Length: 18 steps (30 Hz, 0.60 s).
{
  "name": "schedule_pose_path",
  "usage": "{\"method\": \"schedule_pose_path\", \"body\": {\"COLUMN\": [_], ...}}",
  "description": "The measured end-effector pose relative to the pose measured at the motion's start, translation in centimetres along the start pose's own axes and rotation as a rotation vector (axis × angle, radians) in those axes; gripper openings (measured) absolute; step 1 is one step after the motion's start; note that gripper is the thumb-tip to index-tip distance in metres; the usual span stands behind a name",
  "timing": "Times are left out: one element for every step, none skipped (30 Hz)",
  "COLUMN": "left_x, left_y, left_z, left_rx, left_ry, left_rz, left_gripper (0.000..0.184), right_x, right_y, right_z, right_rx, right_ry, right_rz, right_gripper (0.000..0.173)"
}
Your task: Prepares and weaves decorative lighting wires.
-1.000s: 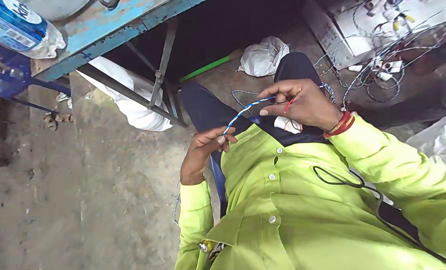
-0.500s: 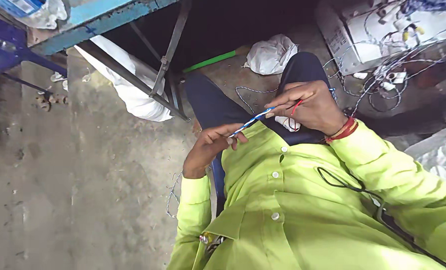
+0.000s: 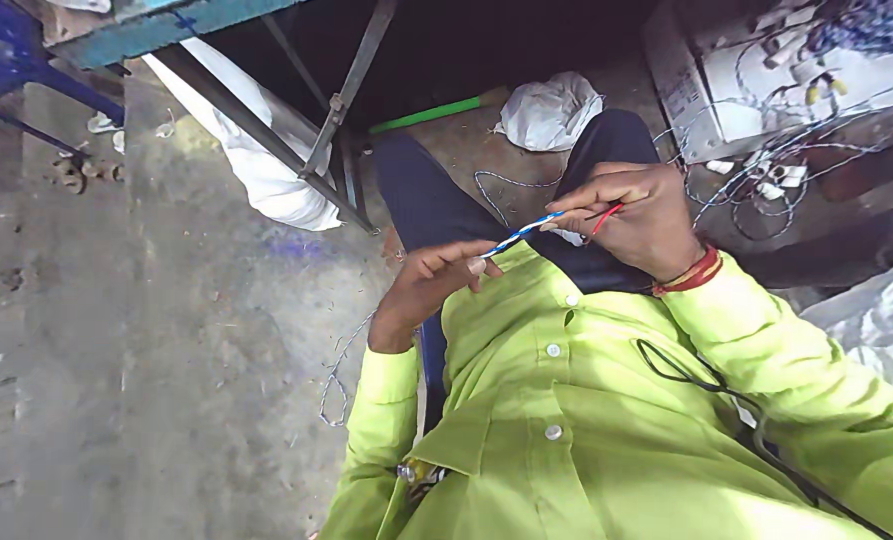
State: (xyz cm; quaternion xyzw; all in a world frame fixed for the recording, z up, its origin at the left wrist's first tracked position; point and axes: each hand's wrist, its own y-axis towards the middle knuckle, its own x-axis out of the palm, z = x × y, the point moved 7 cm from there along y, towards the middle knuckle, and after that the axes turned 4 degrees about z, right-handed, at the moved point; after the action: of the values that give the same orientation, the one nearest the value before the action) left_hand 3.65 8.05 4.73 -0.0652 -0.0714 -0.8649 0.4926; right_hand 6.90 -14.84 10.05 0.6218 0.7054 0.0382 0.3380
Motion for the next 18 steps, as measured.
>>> {"method": "schedule_pose_path", "body": {"left_x": [0.0, 0.0, 0.0, 0.2, 0.4, 0.8, 1.1, 1.5, 1.9, 2.1, 2.2, 2.2, 1.9, 1.6, 1.3, 0.9, 0.4, -0.1], "left_y": [0.0, 0.1, 0.1, 0.2, 0.2, 0.2, 0.3, 0.5, 0.6, 0.7, 0.7, 0.7, 0.6, 0.6, 0.6, 0.7, 0.7, 0.6], "left_z": [0.0, -0.1, -0.3, -0.3, -0.3, -0.2, 0.0, 0.2, 0.4, 0.6, 0.8, 0.9, 0.9, 0.8, 0.7, 0.6, 0.4, 0.4], "left_rx": [0.006, 0.017, 0.033, 0.048, 0.058, 0.064, 0.069, 0.072, 0.08, 0.092, 0.111, 0.119, 0.121, 0.125, 0.124, 0.123, 0.119, 0.11], "left_ry": [0.033, 0.061, 0.09, 0.115, 0.143, 0.177, 0.211, 0.233, 0.255, 0.281, 0.305, 0.301, 0.28, 0.238, 0.184, 0.128, 0.074, 0.028], "left_rz": [0.024, 0.041, 0.05, 0.058, 0.067, 0.078, 0.088, 0.096, 0.111, 0.142, 0.186, 0.228, 0.263, 0.287, 0.307, 0.32, 0.334, 0.349], "left_gripper": [0.03, 0.029, 0.028, 0.028, 0.027, 0.027, 0.027, 0.027, 0.026, 0.024, 0.021, 0.02, 0.02, 0.02, 0.02, 0.021, 0.02, 0.019], "right_x": [0.0, 0.1, 0.1, 0.2, 0.4, 0.6, 0.9, 1.3, 1.7, 2.0, 2.2, 2.2, 2.2, 1.9, 1.6, 1.1, 0.6, 0.1], "right_y": [0.0, 0.0, 0.0, -0.1, -0.2, -0.2, -0.4, -0.5, -0.7, -0.8, -0.8, -0.7, -0.5, -0.3, -0.1, -0.1, -0.1, -0.2], "right_z": [-0.3, -0.6, -0.9, -1.3, -1.7, -2.1, -2.5, -2.8, -2.9, -3.0, -2.9, -2.6, -2.2, -1.8, -1.3, -0.8, -0.4, 0.0], "right_rx": [-0.033, -0.059, -0.085, -0.113, -0.14, -0.167, -0.192, -0.213, -0.231, -0.238, -0.225, -0.187, -0.132, -0.069, -0.006, 0.041, 0.077, 0.109], "right_ry": [-0.025, -0.052, -0.083, -0.125, -0.17, -0.207, -0.235, -0.259, -0.275, -0.28, -0.271, -0.254, -0.238, -0.234, -0.242, -0.26, -0.278, -0.299], "right_rz": [0.009, 0.012, 0.012, 0.01, 0.002, -0.008, -0.022, -0.038, -0.055, -0.072, -0.09, -0.114, -0.142, -0.166, -0.182, -0.189, -0.195, -0.198], "right_gripper": [0.014, 0.015, 0.016, 0.016, 0.017, 0.016, 0.016, 0.015, 0.014, 0.014, 0.014, 0.019, 0.028, 0.04, 0.05, 0.056, 0.058, 0.057]}}
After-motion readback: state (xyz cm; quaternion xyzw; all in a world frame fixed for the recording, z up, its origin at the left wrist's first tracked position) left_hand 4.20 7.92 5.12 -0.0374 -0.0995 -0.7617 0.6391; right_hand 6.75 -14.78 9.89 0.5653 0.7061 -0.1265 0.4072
